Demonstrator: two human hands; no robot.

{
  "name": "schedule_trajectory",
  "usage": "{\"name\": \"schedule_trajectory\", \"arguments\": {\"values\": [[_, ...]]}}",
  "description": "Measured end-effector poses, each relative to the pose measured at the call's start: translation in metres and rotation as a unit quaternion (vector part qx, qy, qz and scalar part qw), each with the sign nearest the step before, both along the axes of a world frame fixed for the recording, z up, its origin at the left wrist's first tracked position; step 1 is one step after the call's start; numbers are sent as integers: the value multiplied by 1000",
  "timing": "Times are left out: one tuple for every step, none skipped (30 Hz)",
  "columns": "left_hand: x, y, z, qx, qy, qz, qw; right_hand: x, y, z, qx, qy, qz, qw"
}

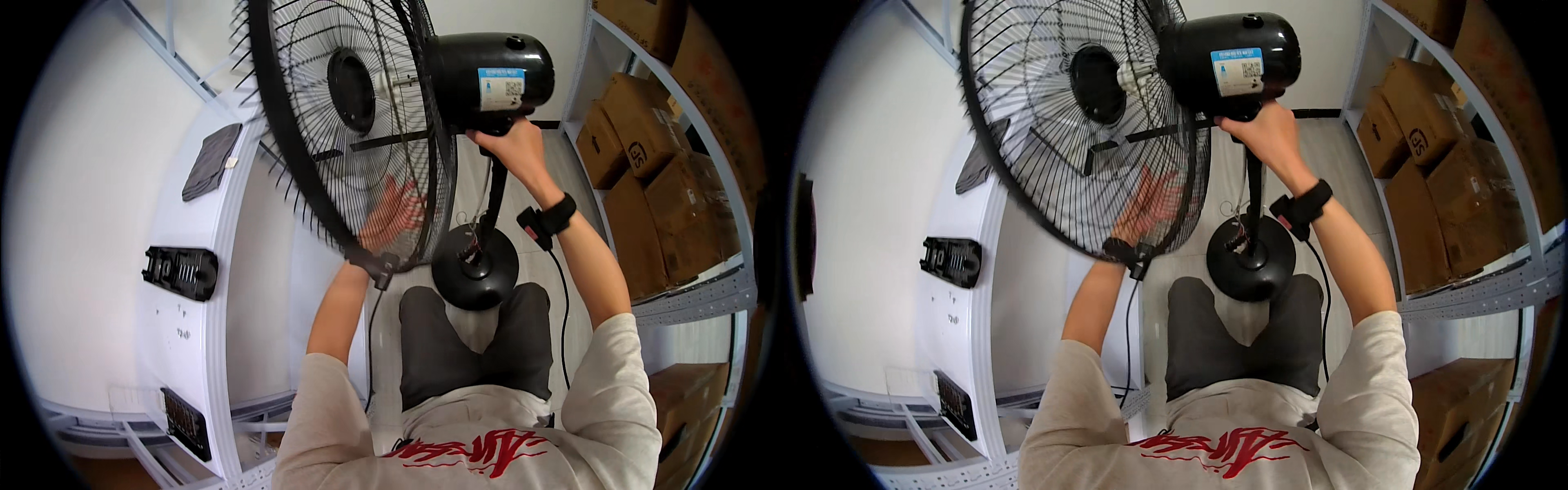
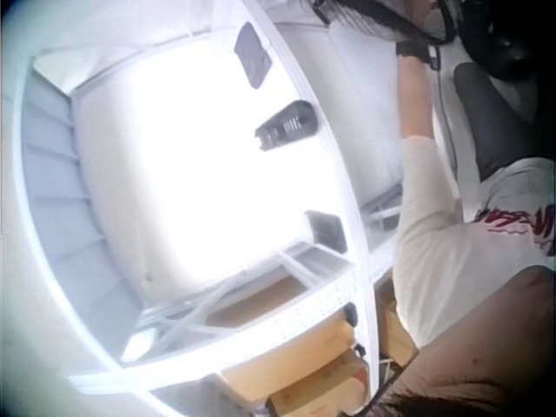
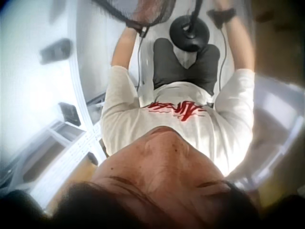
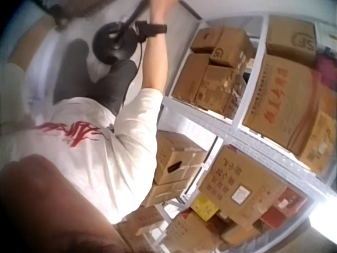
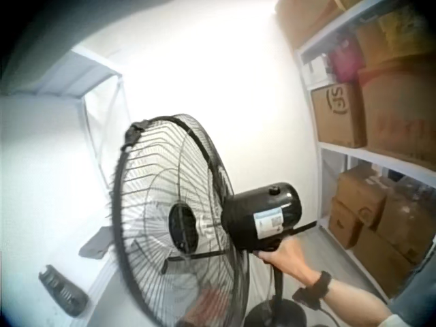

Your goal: The person sits on the floor and uses a screwdriver to adjust wires and components inside a black fan control box. They then stand, wipe the fan's motor housing with a cloth, and continue using the screwdriver on the fan's rear assembly and cage.

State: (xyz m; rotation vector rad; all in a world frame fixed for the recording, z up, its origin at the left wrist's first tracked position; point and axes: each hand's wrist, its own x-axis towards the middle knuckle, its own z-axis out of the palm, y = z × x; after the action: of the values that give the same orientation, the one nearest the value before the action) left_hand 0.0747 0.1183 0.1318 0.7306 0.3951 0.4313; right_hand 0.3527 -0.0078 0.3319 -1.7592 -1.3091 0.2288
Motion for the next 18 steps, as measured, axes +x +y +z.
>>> {"name": "schedule_trajectory", "arguments": {"values": [[7, -2, -1, -15, 18, -2, 1000, -1, -1, 1, 3, 19, 11, 1000], [14, 0, -7, -29, 10, -12, 999, -1, -1, 2, 7, 38, 22, 999], [10, 4, -20, -41, 4, -9, 999, -5, 2, 3, 12, 60, 45, 997], [16, 4, -23, -66, -19, -8, 998, -3, 4, -3, 28, 29, 16, 999], [21, 4, -26, -90, -42, -6, 995, 0, 4, -6, 51, 32, 13, 998], [20, -1, -25, -126, -73, 11, 989, 0, 5, -7, 61, 38, 11, 997], [20, -4, -19, -143, -79, 21, 986, -1, 2, -3, 75, 44, 7, 996], [21, -5, -11, -158, -86, 29, 983, -1, 0, 2, 69, 46, 10, 996], [19, -9, -4, -178, -92, 42, 979, -3, 0, 8, 77, 57, 26, 995], [12, -12, -10, -193, -112, 41, 974, -3, 2, 9, 68, 66, 37, 995], [3, -16, -16, -209, -131, 41, 968, -4, 5, 8, 60, 75, 50, 994], [14, -26, 10, -177, -28, 76, 981, 1, 6, 5, 62, 82, 49, 993], [13, -33, 20, -181, -9, 93, 979, 2, 9, 3, 65, 91, 59, 992], [13, -40, 31, -185, 10, 110, 976, 3, 10, 5, 69, 101, 68, 990], [10, -48, 35, -189, 28, 129, 973, 3, 11, 9, 60, 101, 80, 990], [7, -54, 40, -250, -52, 132, 958, 4, 14, 16, 52, 100, 91, 989], [6, -61, 45, -282, -95, 137, 945, 6, 18, 21, 43, 100, 102, 989], [8, -67, 51, -299, -120, 144, 936, 10, 23, 21, 28, 99, 121, 987]]}}
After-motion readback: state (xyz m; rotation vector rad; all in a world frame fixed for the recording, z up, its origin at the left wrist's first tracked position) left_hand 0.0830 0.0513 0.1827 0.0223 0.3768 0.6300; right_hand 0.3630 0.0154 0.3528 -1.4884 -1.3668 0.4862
